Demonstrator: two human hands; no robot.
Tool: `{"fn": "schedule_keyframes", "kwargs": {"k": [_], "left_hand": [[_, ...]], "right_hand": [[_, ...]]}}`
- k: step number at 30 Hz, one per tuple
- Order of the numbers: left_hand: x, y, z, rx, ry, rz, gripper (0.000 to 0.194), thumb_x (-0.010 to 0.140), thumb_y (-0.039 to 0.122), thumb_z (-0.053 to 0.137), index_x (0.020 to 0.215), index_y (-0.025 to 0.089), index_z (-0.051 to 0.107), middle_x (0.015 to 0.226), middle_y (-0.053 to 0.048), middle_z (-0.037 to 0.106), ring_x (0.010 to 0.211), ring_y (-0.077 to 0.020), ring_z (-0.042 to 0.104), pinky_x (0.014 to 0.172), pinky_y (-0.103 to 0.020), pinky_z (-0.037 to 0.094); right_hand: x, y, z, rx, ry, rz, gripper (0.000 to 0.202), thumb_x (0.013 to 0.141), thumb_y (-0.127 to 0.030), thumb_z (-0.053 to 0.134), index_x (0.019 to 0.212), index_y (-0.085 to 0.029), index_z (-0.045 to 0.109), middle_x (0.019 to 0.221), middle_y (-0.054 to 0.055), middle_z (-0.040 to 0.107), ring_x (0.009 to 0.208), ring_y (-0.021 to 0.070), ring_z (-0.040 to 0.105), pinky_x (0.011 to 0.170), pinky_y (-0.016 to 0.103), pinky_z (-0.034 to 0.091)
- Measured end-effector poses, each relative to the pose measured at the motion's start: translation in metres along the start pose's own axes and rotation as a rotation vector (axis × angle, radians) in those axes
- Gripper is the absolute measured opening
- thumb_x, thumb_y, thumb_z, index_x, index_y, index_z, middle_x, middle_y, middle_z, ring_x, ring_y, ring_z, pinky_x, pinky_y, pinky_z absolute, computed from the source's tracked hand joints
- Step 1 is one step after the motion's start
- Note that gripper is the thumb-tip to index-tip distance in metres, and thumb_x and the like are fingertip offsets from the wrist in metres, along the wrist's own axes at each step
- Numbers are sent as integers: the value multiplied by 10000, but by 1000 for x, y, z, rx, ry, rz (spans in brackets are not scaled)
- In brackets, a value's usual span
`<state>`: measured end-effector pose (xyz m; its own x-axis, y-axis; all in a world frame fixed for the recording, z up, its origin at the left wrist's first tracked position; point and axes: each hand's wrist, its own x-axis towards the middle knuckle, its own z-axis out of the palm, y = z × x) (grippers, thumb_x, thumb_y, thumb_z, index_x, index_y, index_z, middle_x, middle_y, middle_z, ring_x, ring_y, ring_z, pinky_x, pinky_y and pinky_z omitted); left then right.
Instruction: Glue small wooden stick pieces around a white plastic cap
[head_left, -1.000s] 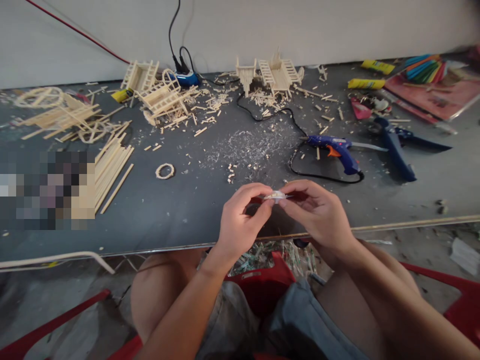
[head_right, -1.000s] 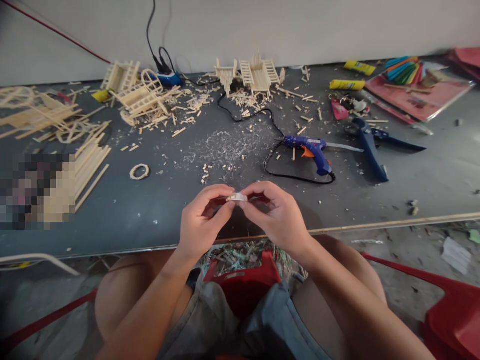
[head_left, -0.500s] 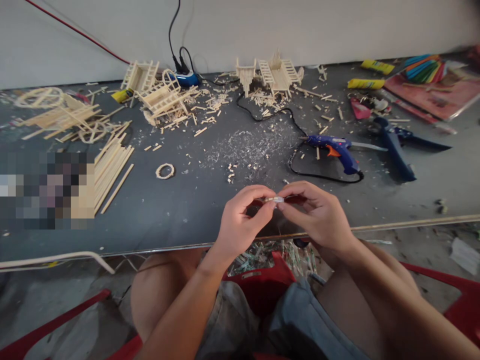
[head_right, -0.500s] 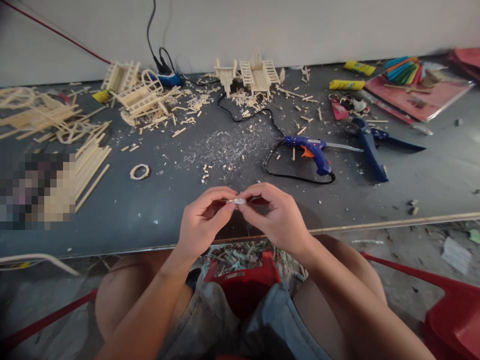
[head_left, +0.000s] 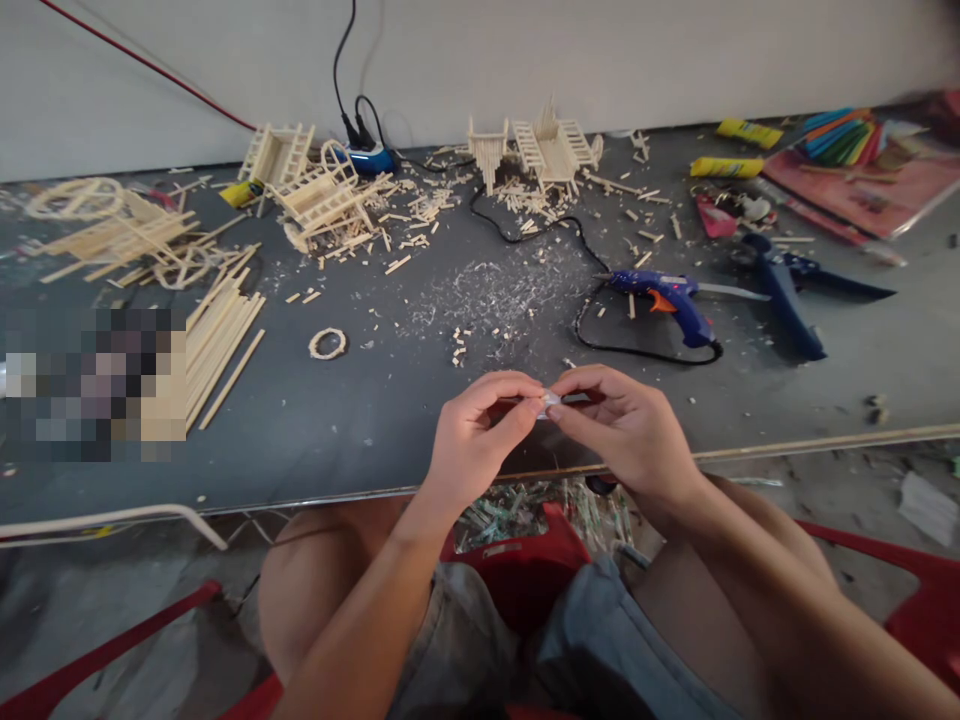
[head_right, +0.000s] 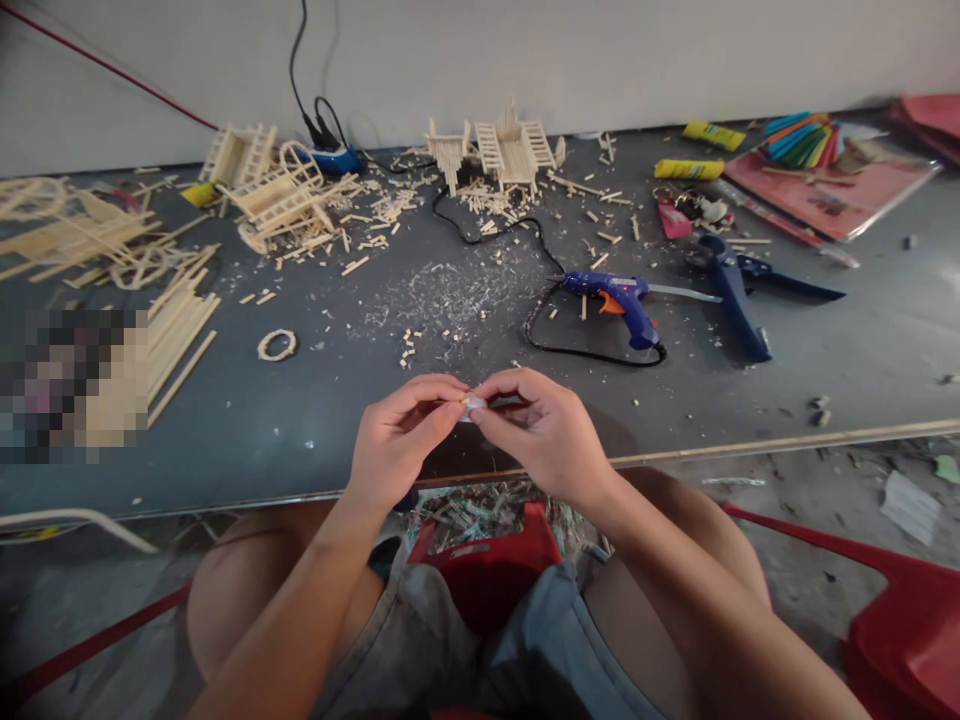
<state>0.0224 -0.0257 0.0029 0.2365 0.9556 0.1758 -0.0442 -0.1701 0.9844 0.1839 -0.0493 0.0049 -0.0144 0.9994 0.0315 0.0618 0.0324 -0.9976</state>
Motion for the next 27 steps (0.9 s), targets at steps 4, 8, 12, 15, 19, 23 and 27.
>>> {"fn": "schedule_keyframes", "kwargs": {"k": [4,8,12,15,19,23,27], "left_hand": [[0,0,0,-40,3,-22,44,809,195,663,824,194,705,927,-56,691,809,-145,647,676,-260,548],[-1,-1,0,-89,-15,-71,43,809,200,674,832,192,710,934,-41,682,823,-128,635,697,-230,523],[-1,-1,0,-104,-11,-74,53,820,202,666,842,196,714,931,-36,679,837,-123,625,721,-224,512],[-1,-1,1,-129,-7,-75,56,819,198,667,843,201,718,929,-33,681,841,-121,624,731,-224,513],[-1,-1,1,-182,5,-101,51,808,204,681,835,205,725,932,-32,681,836,-122,625,726,-225,516],[-1,-3,1,-214,6,-126,50,804,219,689,829,205,730,940,-37,676,801,-123,626,705,-237,521],[-1,-5,1,-215,17,-117,57,799,229,696,838,222,737,956,-35,677,826,-137,632,717,-257,527]], "right_hand": [[0,1,0,8,1,-9,118,777,-240,710,885,-218,668,885,19,679,765,131,648,665,252,561],[0,2,0,34,-4,-9,120,770,-236,718,878,-219,669,880,18,684,768,131,651,685,252,560],[1,1,1,70,9,1,116,771,-212,715,876,-234,670,852,2,691,773,124,651,688,242,554],[1,1,3,80,19,0,120,765,-212,718,874,-234,672,843,3,695,772,130,655,690,257,559],[1,1,4,83,36,-11,127,764,-212,719,880,-234,673,848,5,699,777,134,659,692,268,562],[1,1,4,95,42,-22,137,766,-196,719,890,-237,678,857,0,702,793,130,665,709,261,563],[0,1,4,126,39,-26,145,774,-181,718,901,-244,685,859,-11,707,801,115,668,731,243,558]]}}
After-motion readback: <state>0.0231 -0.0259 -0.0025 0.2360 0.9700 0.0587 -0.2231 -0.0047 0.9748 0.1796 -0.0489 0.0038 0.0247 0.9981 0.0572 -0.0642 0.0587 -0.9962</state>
